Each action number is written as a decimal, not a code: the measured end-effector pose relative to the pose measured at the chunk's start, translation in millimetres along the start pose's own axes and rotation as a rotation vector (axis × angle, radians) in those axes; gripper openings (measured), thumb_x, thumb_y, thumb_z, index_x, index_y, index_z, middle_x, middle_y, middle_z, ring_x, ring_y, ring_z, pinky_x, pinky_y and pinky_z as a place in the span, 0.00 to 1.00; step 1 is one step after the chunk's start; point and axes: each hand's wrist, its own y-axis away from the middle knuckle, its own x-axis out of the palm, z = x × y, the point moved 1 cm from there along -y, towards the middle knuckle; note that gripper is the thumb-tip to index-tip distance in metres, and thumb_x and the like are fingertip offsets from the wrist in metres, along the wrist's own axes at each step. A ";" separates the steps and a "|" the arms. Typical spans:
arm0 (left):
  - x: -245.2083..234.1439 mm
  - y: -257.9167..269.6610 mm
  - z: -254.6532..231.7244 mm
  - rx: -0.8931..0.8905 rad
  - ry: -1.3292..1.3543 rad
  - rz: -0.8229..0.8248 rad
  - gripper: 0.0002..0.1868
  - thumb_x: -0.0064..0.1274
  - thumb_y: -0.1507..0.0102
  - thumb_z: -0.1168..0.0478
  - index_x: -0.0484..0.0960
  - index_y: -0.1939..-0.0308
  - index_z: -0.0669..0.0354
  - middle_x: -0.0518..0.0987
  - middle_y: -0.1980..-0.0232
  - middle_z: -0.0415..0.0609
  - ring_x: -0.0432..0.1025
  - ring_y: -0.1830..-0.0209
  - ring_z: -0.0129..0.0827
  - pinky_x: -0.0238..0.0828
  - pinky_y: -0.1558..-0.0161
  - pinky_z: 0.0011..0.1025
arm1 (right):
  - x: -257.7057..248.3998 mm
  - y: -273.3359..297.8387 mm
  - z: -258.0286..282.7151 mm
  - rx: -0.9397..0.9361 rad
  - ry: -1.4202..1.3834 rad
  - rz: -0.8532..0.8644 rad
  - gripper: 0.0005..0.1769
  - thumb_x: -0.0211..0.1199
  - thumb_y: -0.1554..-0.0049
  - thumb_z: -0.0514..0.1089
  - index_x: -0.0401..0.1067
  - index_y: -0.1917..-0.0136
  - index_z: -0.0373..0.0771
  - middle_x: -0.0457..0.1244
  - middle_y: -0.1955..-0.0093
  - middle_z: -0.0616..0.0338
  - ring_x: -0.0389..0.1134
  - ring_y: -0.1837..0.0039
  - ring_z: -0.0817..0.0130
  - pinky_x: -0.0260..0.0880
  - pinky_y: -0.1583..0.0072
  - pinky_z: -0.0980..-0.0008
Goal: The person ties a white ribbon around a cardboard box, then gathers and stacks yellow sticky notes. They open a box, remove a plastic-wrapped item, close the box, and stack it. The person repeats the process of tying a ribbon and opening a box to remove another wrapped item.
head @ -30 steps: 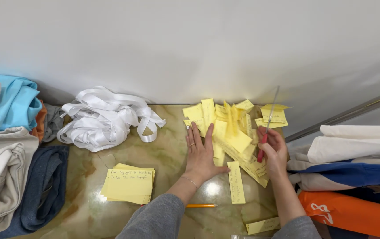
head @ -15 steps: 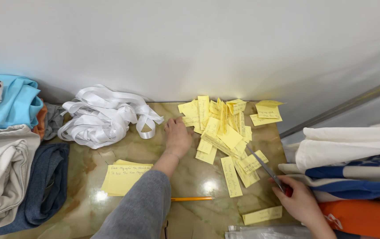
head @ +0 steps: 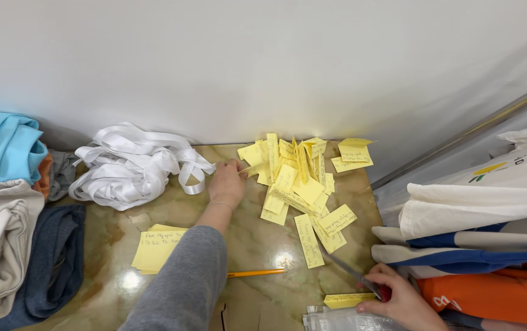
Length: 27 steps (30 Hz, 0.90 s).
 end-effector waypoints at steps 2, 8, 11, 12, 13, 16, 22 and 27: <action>-18.8 12.0 -7.4 0.070 0.121 -0.070 0.08 0.54 0.34 0.51 0.79 0.56 0.46 0.73 0.47 0.49 0.74 0.49 0.47 0.72 0.47 0.46 | 1.3 1.0 8.3 -0.127 0.024 -0.008 0.20 0.91 0.57 0.48 0.88 0.53 0.43 0.66 0.47 0.72 0.73 0.44 0.80 0.65 0.37 0.82; -43.5 41.3 -63.7 0.079 0.745 -0.065 0.10 0.62 0.37 0.56 0.79 0.56 0.51 0.84 0.61 0.42 0.77 0.64 0.27 0.75 0.60 0.28 | -27.0 -20.5 65.1 -0.303 -0.159 -0.142 0.04 0.75 0.47 0.45 0.83 0.61 0.45 0.69 0.54 0.68 0.68 0.47 0.72 0.60 0.40 0.67; -22.3 49.5 -86.2 0.116 0.817 0.074 0.19 0.68 0.38 0.53 0.78 0.50 0.54 0.84 0.61 0.47 0.79 0.65 0.28 0.76 0.61 0.25 | -44.2 -68.2 108.0 -0.380 -0.415 -0.343 0.10 0.71 0.41 0.48 0.76 0.54 0.40 0.65 0.63 0.58 0.57 0.74 0.65 0.54 0.71 0.69; -18.2 56.1 -93.3 0.140 0.770 0.170 0.24 0.70 0.38 0.48 0.78 0.48 0.57 0.86 0.59 0.50 0.82 0.65 0.29 0.77 0.60 0.25 | -48.4 -90.2 119.3 -0.261 -0.544 -0.441 0.21 0.73 0.41 0.53 0.77 0.40 0.38 0.71 0.60 0.47 0.54 0.88 0.55 0.49 0.85 0.66; -13.2 59.4 -96.0 0.145 0.770 0.169 0.24 0.70 0.38 0.48 0.78 0.48 0.57 0.86 0.59 0.50 0.82 0.65 0.29 0.77 0.60 0.25 | -49.8 -92.1 131.9 -0.264 -0.544 -0.444 0.21 0.73 0.41 0.53 0.77 0.40 0.38 0.71 0.60 0.47 0.54 0.88 0.55 0.49 0.85 0.66; -6.6 69.0 -94.3 0.116 0.592 0.235 0.19 0.67 0.38 0.48 0.81 0.55 0.58 0.86 0.64 0.45 0.81 0.69 0.26 0.74 0.63 0.22 | -50.9 -100.3 162.9 -0.253 -0.485 -0.555 0.15 0.74 0.42 0.53 0.83 0.45 0.46 0.73 0.60 0.60 0.66 0.69 0.73 0.60 0.66 0.77; -13.0 81.5 -78.4 0.081 0.282 0.171 0.08 0.63 0.39 0.52 0.85 0.57 0.44 0.86 0.60 0.36 0.82 0.54 0.30 0.77 0.55 0.29 | -77.9 -190.9 119.9 -0.041 -0.474 -0.919 0.17 0.70 0.45 0.50 0.81 0.41 0.63 0.69 0.59 0.60 0.67 0.58 0.66 0.62 0.54 0.71; 32.1 140.5 -95.5 0.908 -0.570 -0.133 0.14 0.47 0.29 0.52 0.81 0.45 0.51 0.77 0.51 0.52 0.69 0.71 0.33 0.65 0.75 0.38 | -112.2 -245.9 114.7 0.191 -0.850 -0.866 0.17 0.71 0.48 0.34 0.72 0.47 0.44 0.63 0.57 0.64 0.56 0.65 0.73 0.54 0.65 0.66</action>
